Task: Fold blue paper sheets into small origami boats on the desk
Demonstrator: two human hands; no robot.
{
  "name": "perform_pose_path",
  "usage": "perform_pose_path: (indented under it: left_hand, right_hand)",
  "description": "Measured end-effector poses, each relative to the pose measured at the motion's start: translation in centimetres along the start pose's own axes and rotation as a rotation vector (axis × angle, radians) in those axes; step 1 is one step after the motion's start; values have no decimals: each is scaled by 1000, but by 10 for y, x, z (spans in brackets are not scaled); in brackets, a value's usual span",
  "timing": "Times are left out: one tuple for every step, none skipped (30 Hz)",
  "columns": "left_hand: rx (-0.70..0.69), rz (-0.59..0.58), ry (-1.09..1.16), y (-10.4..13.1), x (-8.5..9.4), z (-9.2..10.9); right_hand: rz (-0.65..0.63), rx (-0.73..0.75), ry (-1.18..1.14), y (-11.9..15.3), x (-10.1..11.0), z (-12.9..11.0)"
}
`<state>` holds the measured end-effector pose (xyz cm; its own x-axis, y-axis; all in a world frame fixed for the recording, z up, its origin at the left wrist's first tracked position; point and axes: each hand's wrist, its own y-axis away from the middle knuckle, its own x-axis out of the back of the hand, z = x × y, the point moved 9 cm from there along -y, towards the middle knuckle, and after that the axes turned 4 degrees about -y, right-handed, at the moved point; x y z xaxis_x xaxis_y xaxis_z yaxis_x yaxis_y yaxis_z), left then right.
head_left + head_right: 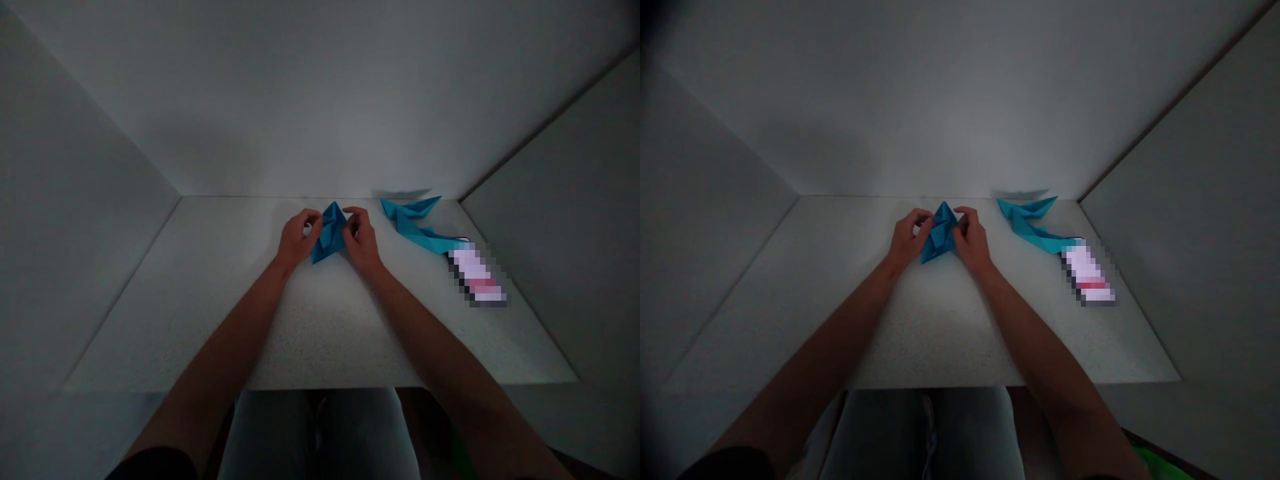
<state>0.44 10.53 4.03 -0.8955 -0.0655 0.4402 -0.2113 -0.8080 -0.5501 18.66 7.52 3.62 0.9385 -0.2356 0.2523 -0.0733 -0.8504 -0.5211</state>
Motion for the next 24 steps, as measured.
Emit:
perform_pose_path:
  left_hand:
    - [3, -13, -22, -1, -1, -1]
    - [6, -14, -47, -2, -1, -1]
    - [10, -9, -69, -3, 0, -2]
    - [16, 0, -79, -4, 0, -3]
    - [29, 4, -66, -5, 1, -5]
    - [53, -1, -24, -5, 0, -8]
    - [90, -14, 43, -6, -2, -13]
    - [134, -32, 121, -5, -5, -19]
    - [179, -48, 194, -5, -8, -25]
    - [217, -60, 252, -4, -10, -29]
    - [245, -76, 290, -2, -12, -32]
    - [262, -95, 307, -1, -15, -33]
    - [265, -120, 308, 0, -17, -32]
    - [259, -150, 301, 1, -19, -30]
    - [244, -180, 288, 2, -22, -26]
    - [224, -202, 269, 3, -23, -22]
    - [202, -209, 243, 3, -23, -18]
    - [183, -203, 217, 3, -22, -15]
    - [170, -192, 193, 3, -21, -14]
    - [163, -179, 175, 2, -19, -13]
    - [161, -170, 166, 2, -19, -13]
    - [160, -166, 165, 2, -19, -14]
    - [159, -166, 169, 2, -19, -15]
    - [160, -169, 175, 2, -20, -16]
  right_hand:
    - [-2, 2, -5, 0, 0, 1]
    - [0, -1, -11, -1, 0, 2]
    - [6, -7, -21, -1, 0, 4]
    - [15, -17, -35, -1, 1, 6]
    - [24, -31, -53, -2, 2, 9]
    - [32, -45, -75, -2, 2, 12]
    - [38, -59, -99, -2, 3, 16]
    - [42, -70, -123, -2, 3, 20]
    - [46, -80, -144, -2, 3, 23]
    - [50, -88, -162, -2, 3, 26]
    - [53, -94, -176, -2, 3, 29]
    - [53, -97, -185, -2, 2, 32]
    - [51, -100, -189, -2, 2, 33]
    - [45, -101, -188, -2, 1, 34]
    - [32, -100, -183, -2, 0, 35]
    - [15, -98, -177, -2, -1, 34]
    - [-6, -97, -169, -2, -3, 33]
    - [-32, -95, -163, -2, -5, 31]
    - [-63, -91, -157, -2, -7, 30]
    - [-97, -87, -150, -1, -10, 27]
    - [-132, -79, -143, -1, -13, 25]
    - [-165, -70, -136, 0, -16, 23]
    - [-195, -60, -131, 1, -19, 21]
    - [-217, -52, -129, 1, -21, 19]
